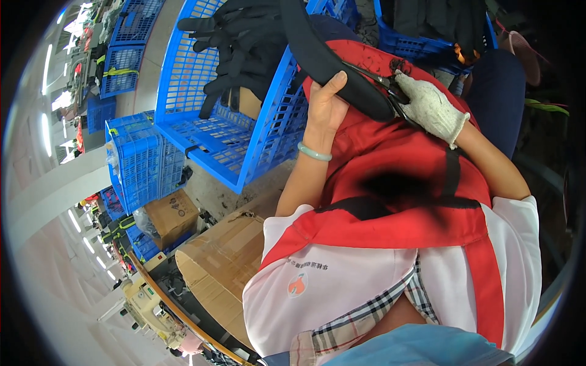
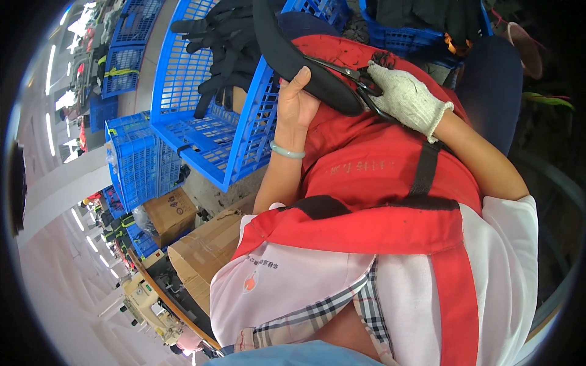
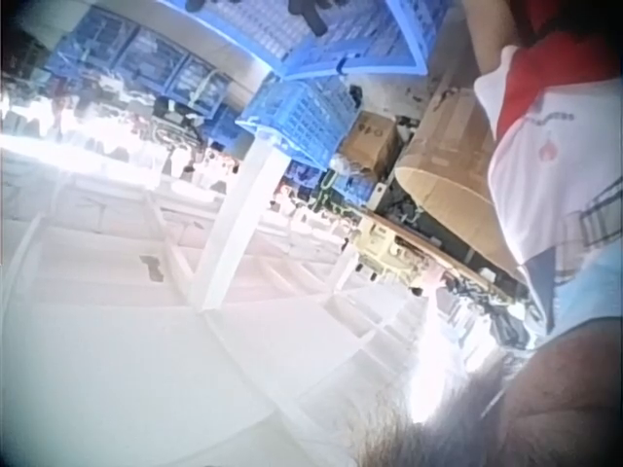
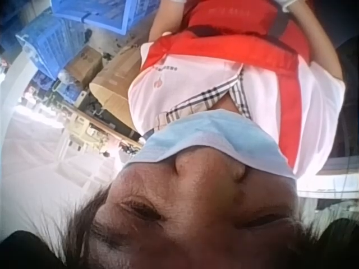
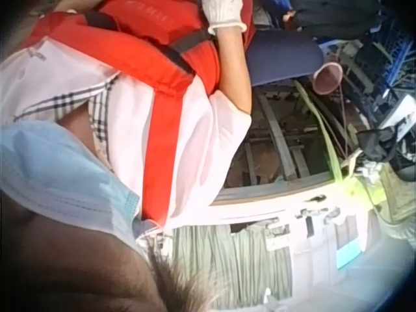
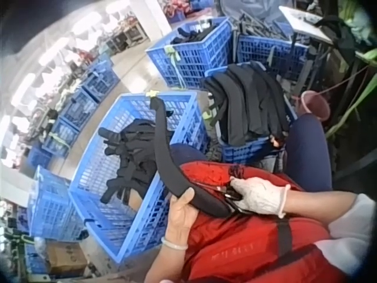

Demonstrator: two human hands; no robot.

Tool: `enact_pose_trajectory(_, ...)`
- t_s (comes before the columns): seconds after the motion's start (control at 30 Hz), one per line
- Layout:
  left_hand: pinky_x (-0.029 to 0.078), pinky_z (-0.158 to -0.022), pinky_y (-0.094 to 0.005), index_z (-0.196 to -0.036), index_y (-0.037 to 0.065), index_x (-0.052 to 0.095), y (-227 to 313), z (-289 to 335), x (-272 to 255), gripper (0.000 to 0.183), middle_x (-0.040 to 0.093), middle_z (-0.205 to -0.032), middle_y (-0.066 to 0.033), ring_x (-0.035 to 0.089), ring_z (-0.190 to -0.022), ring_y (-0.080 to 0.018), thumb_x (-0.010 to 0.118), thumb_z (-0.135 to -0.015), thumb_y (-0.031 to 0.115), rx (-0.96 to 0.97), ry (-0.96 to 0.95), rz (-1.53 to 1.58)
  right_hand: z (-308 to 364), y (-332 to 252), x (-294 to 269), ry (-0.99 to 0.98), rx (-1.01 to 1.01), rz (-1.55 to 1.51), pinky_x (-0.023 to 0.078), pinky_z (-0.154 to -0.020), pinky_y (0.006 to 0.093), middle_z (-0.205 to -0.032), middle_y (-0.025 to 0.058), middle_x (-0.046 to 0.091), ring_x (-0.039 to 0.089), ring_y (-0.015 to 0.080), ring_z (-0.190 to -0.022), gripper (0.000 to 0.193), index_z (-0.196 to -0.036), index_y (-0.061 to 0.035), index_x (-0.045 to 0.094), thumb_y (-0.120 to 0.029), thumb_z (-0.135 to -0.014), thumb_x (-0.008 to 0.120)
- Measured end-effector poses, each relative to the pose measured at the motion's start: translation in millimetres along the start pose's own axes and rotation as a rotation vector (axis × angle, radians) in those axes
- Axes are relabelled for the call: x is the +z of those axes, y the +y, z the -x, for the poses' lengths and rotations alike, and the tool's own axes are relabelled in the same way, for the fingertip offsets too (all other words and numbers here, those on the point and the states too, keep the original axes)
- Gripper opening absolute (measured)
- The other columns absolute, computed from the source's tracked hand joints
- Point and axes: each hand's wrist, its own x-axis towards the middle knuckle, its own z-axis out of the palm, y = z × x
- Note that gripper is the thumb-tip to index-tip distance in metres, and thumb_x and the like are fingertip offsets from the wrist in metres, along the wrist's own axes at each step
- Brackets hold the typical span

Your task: Trimming excess material from curved black foam components using scissors at a factory workbench.

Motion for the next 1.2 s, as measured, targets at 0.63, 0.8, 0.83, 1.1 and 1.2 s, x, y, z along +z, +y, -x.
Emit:
enact_pose_trajectory(0.63,0.048,-0.095,-0.0352,-0.113,0.006,0.058,-8.8,2.8,2.1,0.031,0.063,-0.108,-0.0049,0.061,-0.102,-0.0205,0.065,-0.084,-0.003,0.009,-0.018,-0.049,-7.9,1.4,8.7,0.034,-0.046,-0.006,0.049,-0.078,0.0445,-0.096,0.0246,0.063,0.06,0.0413,-0.092,0.042,-0.118,0.0012,0.053,-0.03,-0.089,0.059)
enact_pose_trajectory(0.8,0.048,-0.092,-0.0305,-0.112,0.003,0.06,-17.4,3.9,1.9,0.031,0.064,-0.106,-0.0051,0.061,-0.098,-0.0172,0.068,-0.083,-0.003,0.079,0.013,-0.096,-12.1,6.6,-8.3,-0.194,0.405,-1.074,0.047,-0.054,0.0281,-0.077,0.0058,0.061,0.06,0.0172,-0.062,0.025,-0.103,-0.005,0.057,-0.024,-0.088,0.064)
enact_pose_trajectory(0.83,0.048,-0.092,-0.0305,-0.112,0.003,0.06,-18.7,4.5,2.5,0.031,0.064,-0.106,-0.0051,0.061,-0.098,-0.0172,0.068,-0.083,-0.003,0.088,0.013,-0.095,-11.5,0.7,-8.0,-0.133,0.339,-0.958,0.04,-0.048,0.0213,-0.075,-0.0017,0.058,0.054,0.0067,-0.058,0.023,-0.101,-0.0075,0.057,-0.023,-0.087,0.067)
enact_pose_trajectory(1.1,0.044,-0.084,-0.023,-0.118,0.001,0.053,3.1,9.7,-1.5,0.032,0.059,-0.105,-0.0021,0.054,-0.093,-0.0095,0.064,-0.089,0.006,0.483,0.219,-0.658,-15.1,-10.9,-36.0,-0.027,-0.35,-0.078,0.045,-0.065,0.0421,-0.08,0.016,0.058,0.057,0.0373,-0.075,0.022,-0.092,-0.0038,0.054,-0.017,-0.079,0.068)
enact_pose_trajectory(1.2,0.045,-0.087,-0.0259,-0.133,0.001,0.042,33.1,4.3,2.1,0.05,0.057,-0.114,-0.0079,0.056,-0.095,-0.0146,0.064,-0.088,0.003,0.616,0.365,-0.617,-12.5,-8.8,-59.7,-0.017,-0.513,0.144,0.046,-0.067,0.0424,-0.081,0.0148,0.057,0.057,0.0372,-0.078,0.019,-0.088,-0.0047,0.057,-0.015,-0.076,0.068)
